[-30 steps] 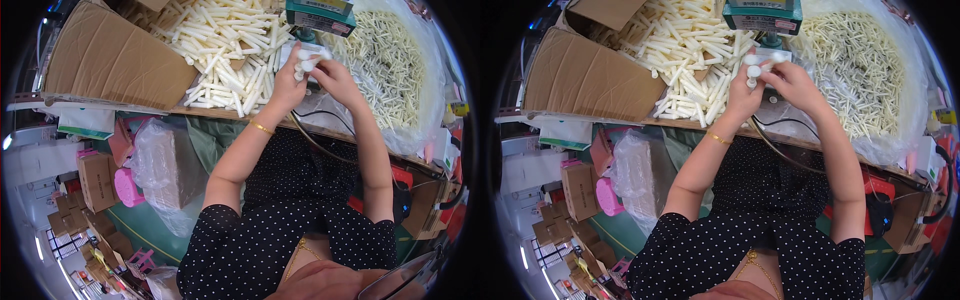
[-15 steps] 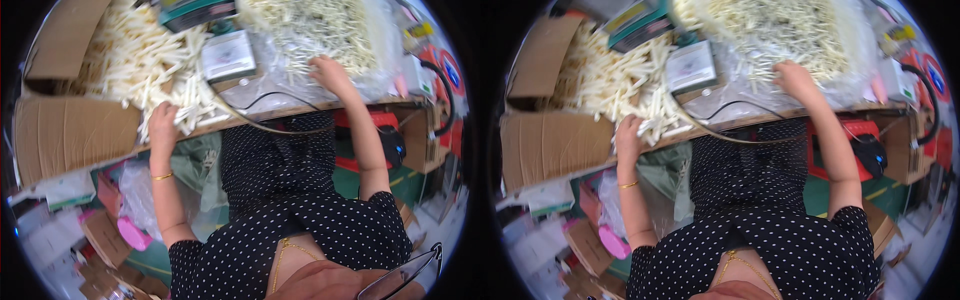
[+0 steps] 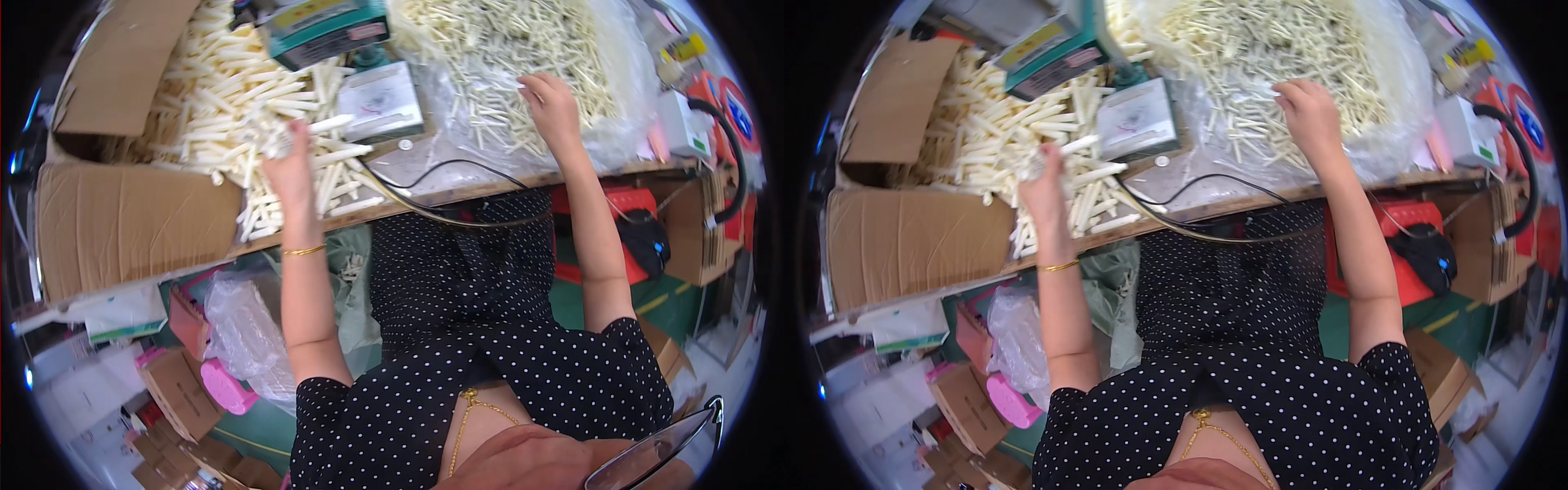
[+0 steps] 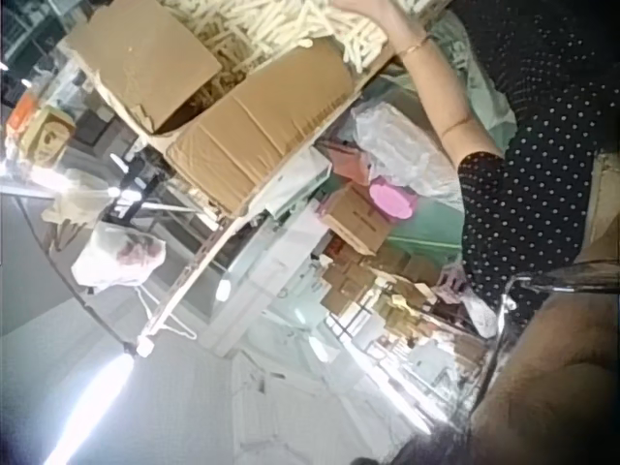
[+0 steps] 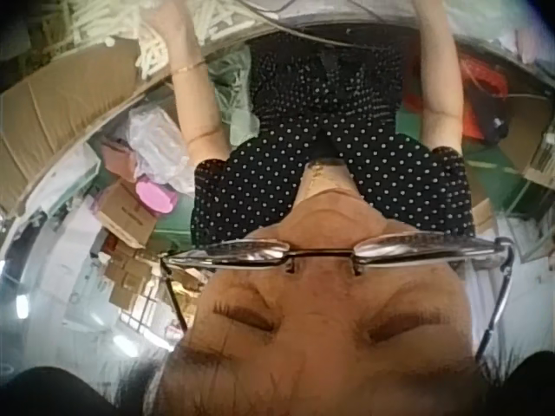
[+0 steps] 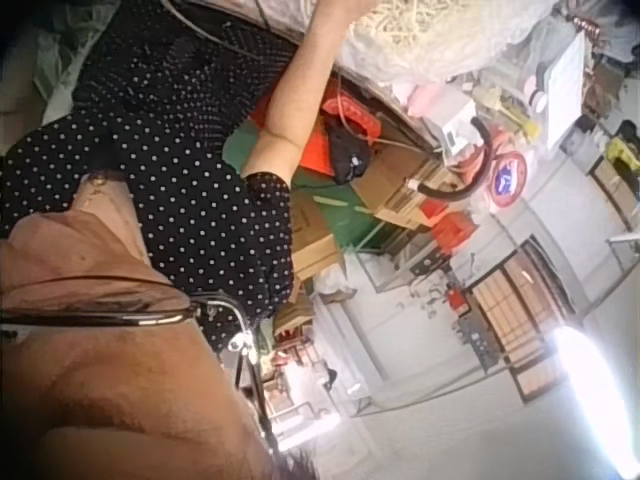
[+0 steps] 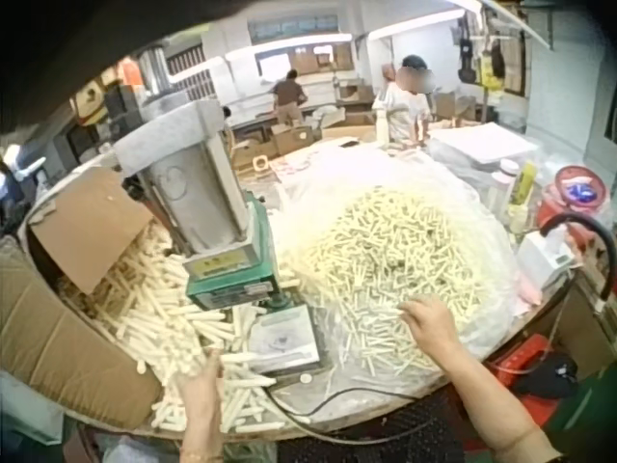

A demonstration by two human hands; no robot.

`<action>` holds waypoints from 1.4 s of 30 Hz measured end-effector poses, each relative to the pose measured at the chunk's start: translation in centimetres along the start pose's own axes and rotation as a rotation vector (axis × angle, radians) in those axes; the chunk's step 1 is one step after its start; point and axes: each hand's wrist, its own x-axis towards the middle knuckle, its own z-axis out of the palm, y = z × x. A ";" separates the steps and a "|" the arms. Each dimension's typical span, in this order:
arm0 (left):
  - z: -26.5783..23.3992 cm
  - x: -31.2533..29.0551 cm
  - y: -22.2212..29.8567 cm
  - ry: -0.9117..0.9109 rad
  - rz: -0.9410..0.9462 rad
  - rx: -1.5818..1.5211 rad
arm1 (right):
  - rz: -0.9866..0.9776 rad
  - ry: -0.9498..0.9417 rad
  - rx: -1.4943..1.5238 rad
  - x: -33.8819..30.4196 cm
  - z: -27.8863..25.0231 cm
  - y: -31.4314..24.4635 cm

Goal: The recorder is assembling small white plastic dispenser components by attaching tips to tubes and weighing/counting them.

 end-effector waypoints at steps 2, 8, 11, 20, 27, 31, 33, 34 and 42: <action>1.1 -0.7 -1.4 -0.182 -0.247 -0.342 | -0.061 0.084 -0.035 1.1 -0.2 -3.8; 4.8 -4.3 -1.4 -0.194 -0.613 -0.603 | 0.376 -0.006 1.212 1.5 0.8 -11.8; 5.4 -5.0 -1.4 -0.231 -0.577 -0.509 | 0.332 0.061 1.224 1.7 0.8 -12.1; 5.8 -4.9 -1.2 -0.178 -0.496 -0.431 | 0.130 0.054 0.892 2.3 1.6 -11.8; 5.4 -5.4 -2.6 -0.319 -0.611 -0.500 | -0.131 0.040 0.693 3.1 1.4 -12.8; 5.3 -5.3 -2.5 -0.154 -0.506 -0.511 | -0.028 -0.036 0.791 3.0 1.5 -12.8; 4.6 -4.9 -2.4 -0.201 -0.616 -0.567 | -0.051 -0.026 0.758 2.9 1.2 -13.4; 4.4 -5.2 -2.3 -0.206 -0.605 -0.572 | -0.176 0.002 0.729 2.7 1.0 -13.9; 5.4 -4.7 -1.8 -0.160 -0.727 -0.736 | 0.376 -0.380 1.118 2.4 4.0 -15.8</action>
